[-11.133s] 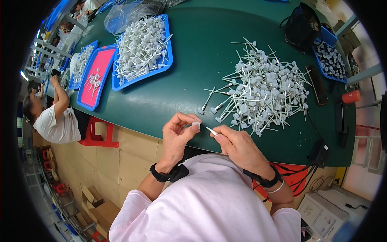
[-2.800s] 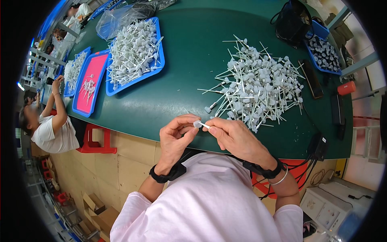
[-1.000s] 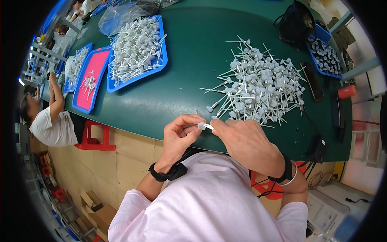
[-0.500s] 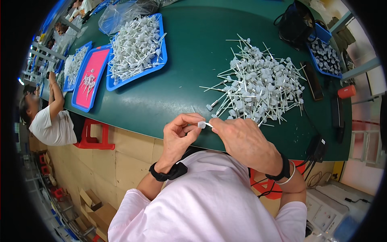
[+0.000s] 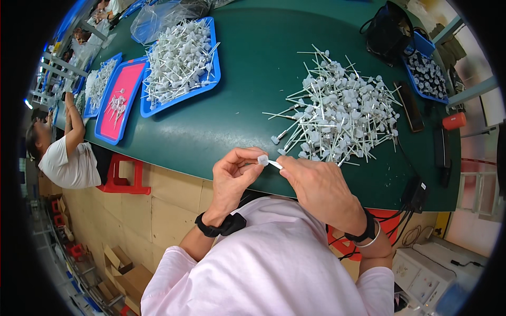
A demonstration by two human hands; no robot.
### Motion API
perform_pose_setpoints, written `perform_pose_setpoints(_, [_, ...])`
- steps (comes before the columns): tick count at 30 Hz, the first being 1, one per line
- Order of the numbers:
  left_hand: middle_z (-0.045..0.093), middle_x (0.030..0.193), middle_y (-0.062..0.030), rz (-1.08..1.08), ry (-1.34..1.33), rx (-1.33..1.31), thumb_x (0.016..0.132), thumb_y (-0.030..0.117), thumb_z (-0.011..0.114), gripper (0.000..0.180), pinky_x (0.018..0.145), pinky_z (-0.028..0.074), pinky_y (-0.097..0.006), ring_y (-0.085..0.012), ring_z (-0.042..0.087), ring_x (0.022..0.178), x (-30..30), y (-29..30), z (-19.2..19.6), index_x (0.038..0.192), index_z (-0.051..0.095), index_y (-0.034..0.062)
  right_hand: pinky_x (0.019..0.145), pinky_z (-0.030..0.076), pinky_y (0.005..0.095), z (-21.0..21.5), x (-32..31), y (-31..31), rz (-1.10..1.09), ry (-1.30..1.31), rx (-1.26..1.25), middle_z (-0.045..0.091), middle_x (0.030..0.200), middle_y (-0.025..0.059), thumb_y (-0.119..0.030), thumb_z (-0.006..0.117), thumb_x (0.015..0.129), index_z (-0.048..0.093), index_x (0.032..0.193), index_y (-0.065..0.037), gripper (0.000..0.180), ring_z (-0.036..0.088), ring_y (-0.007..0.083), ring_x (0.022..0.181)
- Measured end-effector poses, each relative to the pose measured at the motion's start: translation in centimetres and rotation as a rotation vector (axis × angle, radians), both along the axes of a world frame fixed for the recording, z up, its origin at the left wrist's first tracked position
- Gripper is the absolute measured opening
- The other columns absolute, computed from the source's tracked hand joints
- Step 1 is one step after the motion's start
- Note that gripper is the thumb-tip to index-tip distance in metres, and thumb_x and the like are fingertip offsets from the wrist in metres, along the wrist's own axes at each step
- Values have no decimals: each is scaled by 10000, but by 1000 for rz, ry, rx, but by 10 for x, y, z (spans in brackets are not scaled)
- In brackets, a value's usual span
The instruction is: Manually assembling small white plastic components on a factory assembly line using a small tool.
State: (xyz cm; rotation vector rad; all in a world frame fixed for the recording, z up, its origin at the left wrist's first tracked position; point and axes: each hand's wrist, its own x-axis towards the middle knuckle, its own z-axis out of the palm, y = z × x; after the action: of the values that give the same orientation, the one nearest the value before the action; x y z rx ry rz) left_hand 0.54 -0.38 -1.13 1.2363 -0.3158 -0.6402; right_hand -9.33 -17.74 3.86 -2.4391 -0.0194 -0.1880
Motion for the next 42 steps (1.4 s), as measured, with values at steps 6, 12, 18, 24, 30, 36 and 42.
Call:
perform_pose_setpoints(6, [657, 1109, -124, 7, -59, 3, 841, -53, 670, 195, 903, 478, -275, -143, 618, 988, -2, 0, 1, 1032, 647, -21, 471, 483, 424, -3, 0, 4, -41, -20, -47, 606, 667, 150, -147, 554, 964, 560, 1018, -10, 148, 632, 333, 556])
perform_pose_setpoints(12, [643, 1135, -134, 13, -72, -2, 847, -66, 663, 206, 881, 492, -256, -135, 611, 994, -4, 0, -1, 1049, 644, -31, 471, 487, 419, -4, 0, 5, -37, -13, -41, 604, 677, 157, -134, 551, 963, 555, 1017, -2, 142, 633, 330, 553])
perform_pose_setpoints(18, [634, 1152, -143, 16, -114, 16, 847, -83, 653, 218, 874, 509, -247, -134, 613, 996, -5, -1, -1, 1061, 639, -44, 486, 500, 419, -2, 0, 6, -36, 18, -46, 611, 690, 164, -124, 546, 963, 554, 1018, 8, 143, 639, 333, 563])
perform_pose_setpoints(24, [629, 1155, -148, 22, -198, 27, 853, -92, 642, 215, 881, 521, -248, -134, 615, 1002, -6, -2, -2, 1064, 636, -52, 503, 509, 425, 0, -1, 7, -40, 42, -47, 621, 704, 174, -121, 545, 962, 556, 1028, 15, 151, 647, 341, 585])
perform_pose_setpoints(30, [630, 1153, -143, 23, -231, 36, 855, -90, 642, 214, 877, 513, -244, -130, 608, 995, -6, -1, -3, 1065, 638, -47, 505, 505, 437, -5, 0, 6, -28, 33, -4, 624, 711, 191, -120, 548, 961, 557, 1014, 11, 141, 643, 357, 591])
perform_pose_setpoints(36, [635, 1136, -139, 8, -261, 9, 841, -100, 642, 219, 884, 497, -259, -139, 600, 1000, -4, 0, -3, 1050, 635, -35, 544, 468, 467, -4, 6, -4, 9, 142, 287, 619, 735, 213, -135, 525, 976, 572, 934, 14, 162, 627, 392, 637])
perform_pose_setpoints(42, [641, 1108, -136, -28, -296, 37, 826, -109, 642, 210, 902, 493, -275, -157, 606, 998, -2, 3, -7, 1022, 627, -33, 555, 451, 448, -10, 9, -12, 46, 256, 525, 601, 667, 209, -145, 515, 981, 612, 902, 18, 206, 598, 403, 612])
